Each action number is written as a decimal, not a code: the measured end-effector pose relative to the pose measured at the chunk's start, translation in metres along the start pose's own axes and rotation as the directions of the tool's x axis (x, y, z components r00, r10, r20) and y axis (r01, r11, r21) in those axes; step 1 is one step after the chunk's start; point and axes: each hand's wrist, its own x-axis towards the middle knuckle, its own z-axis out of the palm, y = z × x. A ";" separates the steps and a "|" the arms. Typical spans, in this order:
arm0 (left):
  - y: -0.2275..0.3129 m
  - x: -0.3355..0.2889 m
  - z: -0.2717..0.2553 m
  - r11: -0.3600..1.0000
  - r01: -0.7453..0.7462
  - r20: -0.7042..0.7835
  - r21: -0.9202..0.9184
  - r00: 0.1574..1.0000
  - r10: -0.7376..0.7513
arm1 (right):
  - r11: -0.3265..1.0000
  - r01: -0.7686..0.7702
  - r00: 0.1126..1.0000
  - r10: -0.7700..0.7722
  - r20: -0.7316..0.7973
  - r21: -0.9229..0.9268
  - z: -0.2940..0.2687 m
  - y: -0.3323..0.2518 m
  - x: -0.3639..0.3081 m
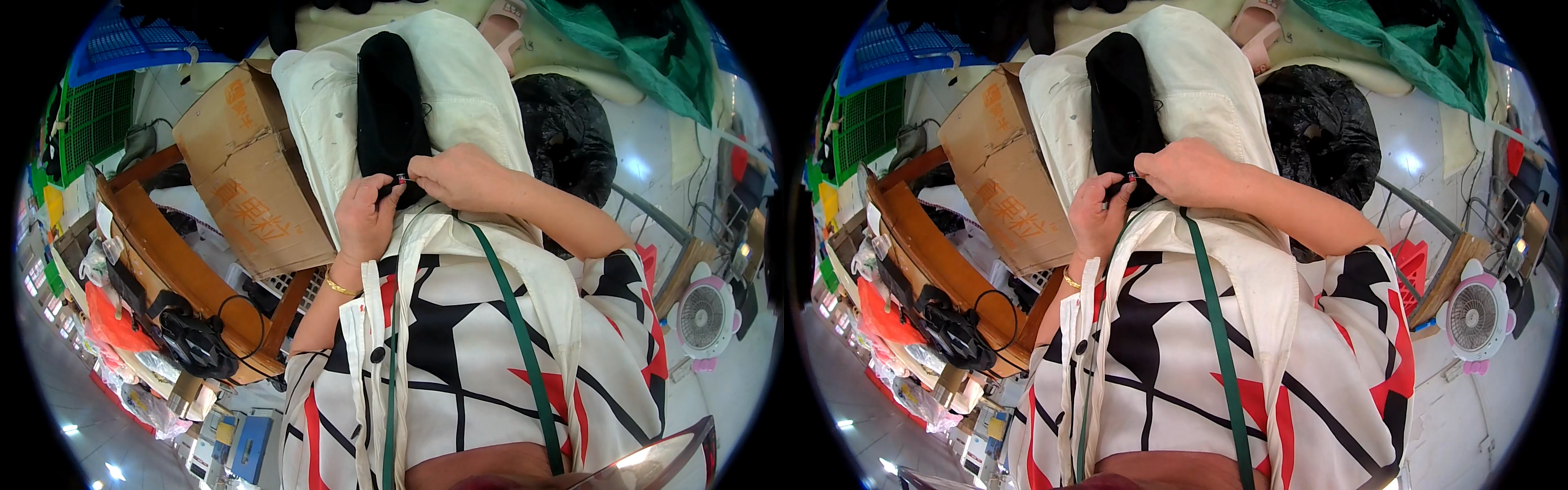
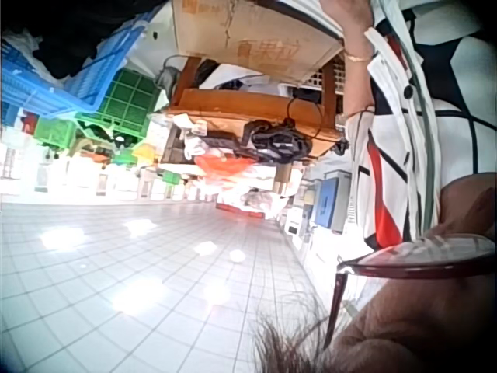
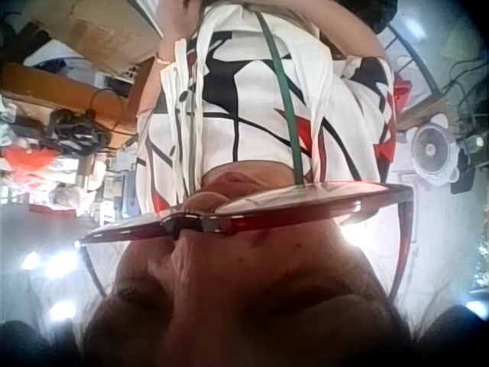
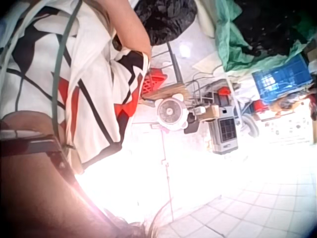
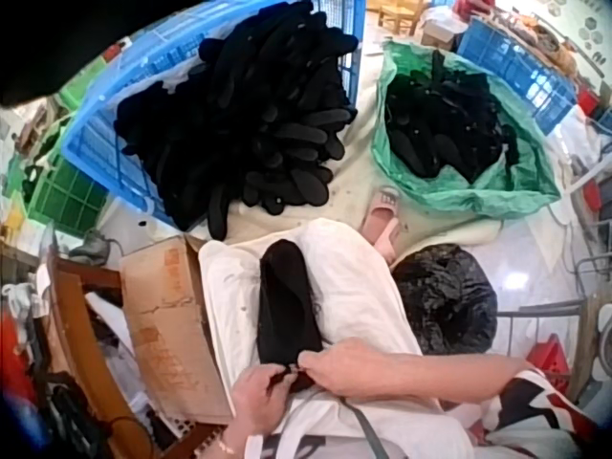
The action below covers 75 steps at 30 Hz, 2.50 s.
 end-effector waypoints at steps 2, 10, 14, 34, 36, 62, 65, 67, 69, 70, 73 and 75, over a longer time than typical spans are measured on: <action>0.000 -0.001 0.000 1.000 0.027 0.025 -0.015 0.999 -0.026 | 1.000 0.010 1.000 -0.010 0.004 -0.003 -0.001 0.000 0.000; -0.001 -0.001 0.000 1.000 -0.004 0.028 -0.002 1.000 0.004 | 0.993 0.049 0.996 -0.041 -0.078 0.107 -0.001 0.000 -0.004; 0.001 0.001 -0.001 0.999 -0.034 0.026 -0.004 0.999 0.034 | 0.993 0.024 0.998 -0.016 -0.068 0.113 0.001 0.000 -0.003; -0.002 0.000 0.000 0.997 -0.082 0.012 -0.003 0.997 0.082 | 0.996 -0.072 0.997 0.072 -0.002 0.051 0.010 -0.007 0.001; -0.003 0.000 0.001 0.996 -0.093 0.008 -0.003 0.996 0.093 | 0.994 -0.091 0.996 0.092 -0.006 0.062 0.012 -0.008 0.003; -0.014 -0.009 0.001 0.985 -0.099 0.078 -0.140 0.991 0.110 | 0.946 -0.079 0.969 0.147 -0.197 0.315 0.037 -0.008 0.016; -0.013 -0.009 0.000 0.987 -0.109 0.025 -0.118 0.993 0.113 | 0.972 -0.073 0.983 0.107 -0.148 0.222 0.015 -0.014 0.008; -0.013 -0.009 0.000 0.984 -0.137 0.027 -0.118 0.990 0.141 | 0.994 -0.010 0.967 0.038 -0.254 0.113 0.003 -0.020 0.007; -0.015 -0.007 0.000 0.977 -0.182 0.025 -0.109 0.982 0.186 | 0.999 0.019 0.961 -0.007 -0.275 0.040 -0.001 -0.022 0.009; -0.015 -0.007 0.000 0.975 -0.195 0.022 -0.106 0.980 0.199 | 1.000 0.019 0.969 -0.012 -0.248 0.025 0.000 -0.022 0.013; -0.017 -0.007 0.000 0.967 -0.232 0.008 -0.104 0.972 0.234 | 0.999 0.051 0.976 -0.053 -0.213 -0.015 0.002 -0.021 0.021; -0.018 -0.005 0.000 0.960 -0.253 -0.007 -0.117 0.967 0.254 | 0.993 0.088 0.976 -0.102 -0.193 -0.082 0.004 -0.020 0.024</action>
